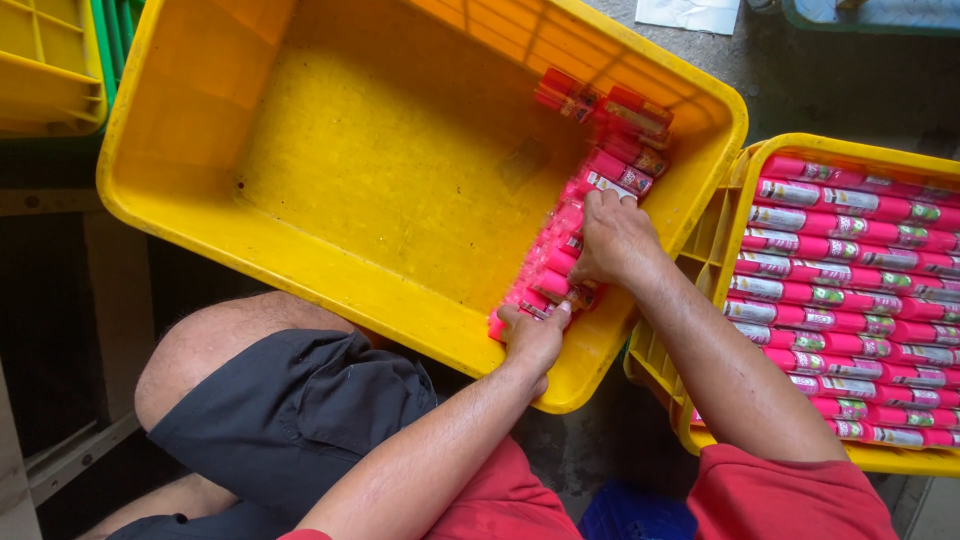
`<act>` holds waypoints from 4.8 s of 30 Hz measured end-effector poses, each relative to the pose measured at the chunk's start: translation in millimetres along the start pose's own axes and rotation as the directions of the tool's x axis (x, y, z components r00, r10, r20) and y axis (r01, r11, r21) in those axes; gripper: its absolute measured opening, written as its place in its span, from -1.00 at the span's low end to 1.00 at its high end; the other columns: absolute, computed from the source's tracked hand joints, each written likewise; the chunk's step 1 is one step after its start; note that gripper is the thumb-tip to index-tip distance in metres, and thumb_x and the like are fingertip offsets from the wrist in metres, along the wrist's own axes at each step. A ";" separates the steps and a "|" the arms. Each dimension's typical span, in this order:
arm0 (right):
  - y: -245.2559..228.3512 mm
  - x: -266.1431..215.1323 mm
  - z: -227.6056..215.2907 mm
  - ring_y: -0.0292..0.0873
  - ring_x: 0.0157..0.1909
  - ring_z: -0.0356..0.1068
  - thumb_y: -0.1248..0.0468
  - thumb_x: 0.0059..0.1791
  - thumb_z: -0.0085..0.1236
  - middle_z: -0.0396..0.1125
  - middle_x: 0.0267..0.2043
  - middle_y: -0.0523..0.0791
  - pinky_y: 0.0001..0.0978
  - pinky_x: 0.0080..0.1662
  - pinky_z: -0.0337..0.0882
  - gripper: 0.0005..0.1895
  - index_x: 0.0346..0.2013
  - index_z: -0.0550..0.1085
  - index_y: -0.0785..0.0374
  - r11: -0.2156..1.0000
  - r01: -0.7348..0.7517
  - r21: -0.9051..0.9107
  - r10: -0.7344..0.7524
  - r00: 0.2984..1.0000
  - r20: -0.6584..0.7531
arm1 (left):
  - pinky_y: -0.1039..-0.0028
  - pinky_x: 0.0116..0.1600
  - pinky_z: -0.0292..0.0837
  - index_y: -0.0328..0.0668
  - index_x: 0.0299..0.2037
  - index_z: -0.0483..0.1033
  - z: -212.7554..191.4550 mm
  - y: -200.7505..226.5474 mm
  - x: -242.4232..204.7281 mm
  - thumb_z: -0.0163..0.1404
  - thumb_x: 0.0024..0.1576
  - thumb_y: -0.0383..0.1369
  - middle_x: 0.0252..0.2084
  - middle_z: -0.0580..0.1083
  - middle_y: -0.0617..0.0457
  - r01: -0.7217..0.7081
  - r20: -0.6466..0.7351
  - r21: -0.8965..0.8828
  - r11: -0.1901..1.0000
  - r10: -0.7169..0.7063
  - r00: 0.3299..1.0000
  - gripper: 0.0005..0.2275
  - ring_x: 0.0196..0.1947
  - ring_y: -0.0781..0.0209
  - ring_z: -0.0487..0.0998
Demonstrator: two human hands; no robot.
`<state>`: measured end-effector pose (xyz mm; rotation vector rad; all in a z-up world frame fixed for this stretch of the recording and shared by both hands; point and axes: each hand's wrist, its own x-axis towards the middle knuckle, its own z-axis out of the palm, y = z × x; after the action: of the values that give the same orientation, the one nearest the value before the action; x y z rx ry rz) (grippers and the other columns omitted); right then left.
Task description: Sorting and packing small pink cosmetic products from a machine into yellow plastic crates.
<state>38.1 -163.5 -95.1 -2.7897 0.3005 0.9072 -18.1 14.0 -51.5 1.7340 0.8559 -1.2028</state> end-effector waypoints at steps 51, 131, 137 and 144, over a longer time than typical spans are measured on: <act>-46.8 -51.1 -96.9 0.11 -0.23 0.53 0.25 -0.33 0.57 0.46 -0.26 0.22 -0.17 -0.30 0.52 -0.09 0.27 0.39 0.30 0.699 -0.258 0.668 -0.120 0.878 0.464 | 0.23 0.17 0.49 -0.12 0.44 -0.15 -8.5 6.9 4.7 -0.09 0.35 -0.11 0.15 0.25 -0.07 -0.166 0.219 -0.684 0.710 0.418 0.882 -0.41 0.07 0.11 0.39; -565.7 -93.4 -227.3 -0.18 -0.55 0.41 0.31 -0.38 0.59 0.45 -0.45 -0.02 -0.41 -0.57 0.42 -0.34 -0.01 0.53 0.21 0.563 0.643 0.519 -0.737 0.675 -0.036 | 0.19 0.05 0.53 0.14 0.08 0.40 -432.8 -86.2 -76.4 0.36 -0.05 -0.22 -0.03 0.50 0.03 -0.332 -0.396 -0.917 -0.220 0.592 0.702 -0.50 0.03 0.08 0.52; -594.8 -77.6 -241.5 -0.22 -0.56 0.36 0.25 -0.40 0.60 0.41 -0.49 -0.12 -0.39 -0.54 0.40 -0.41 -0.13 0.55 0.10 0.593 0.731 0.339 -0.742 0.659 -0.124 | 0.16 0.08 0.53 0.12 0.08 0.40 -436.2 -86.3 -78.4 0.36 -0.06 -0.22 -0.02 0.49 0.01 -0.345 -0.393 -0.918 -0.197 0.576 0.717 -0.48 0.04 0.05 0.51; -635.7 -83.9 -261.2 0.03 -0.41 0.37 0.24 -0.22 0.52 0.41 -0.37 -0.04 -0.13 -0.29 0.39 -0.60 -0.16 0.57 0.26 0.448 0.868 -0.212 -0.877 0.382 -0.291 | 0.33 -0.06 0.45 -0.14 0.21 0.36 -437.3 -93.5 -71.4 0.30 -0.10 -0.43 -0.03 0.46 -0.07 -0.273 -0.399 -0.917 -0.290 0.651 0.646 -0.39 -0.13 0.12 0.49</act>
<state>276.1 394.9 237.9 -2.4819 -1.1015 0.0923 43.3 444.3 75.5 0.3646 0.4062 0.0672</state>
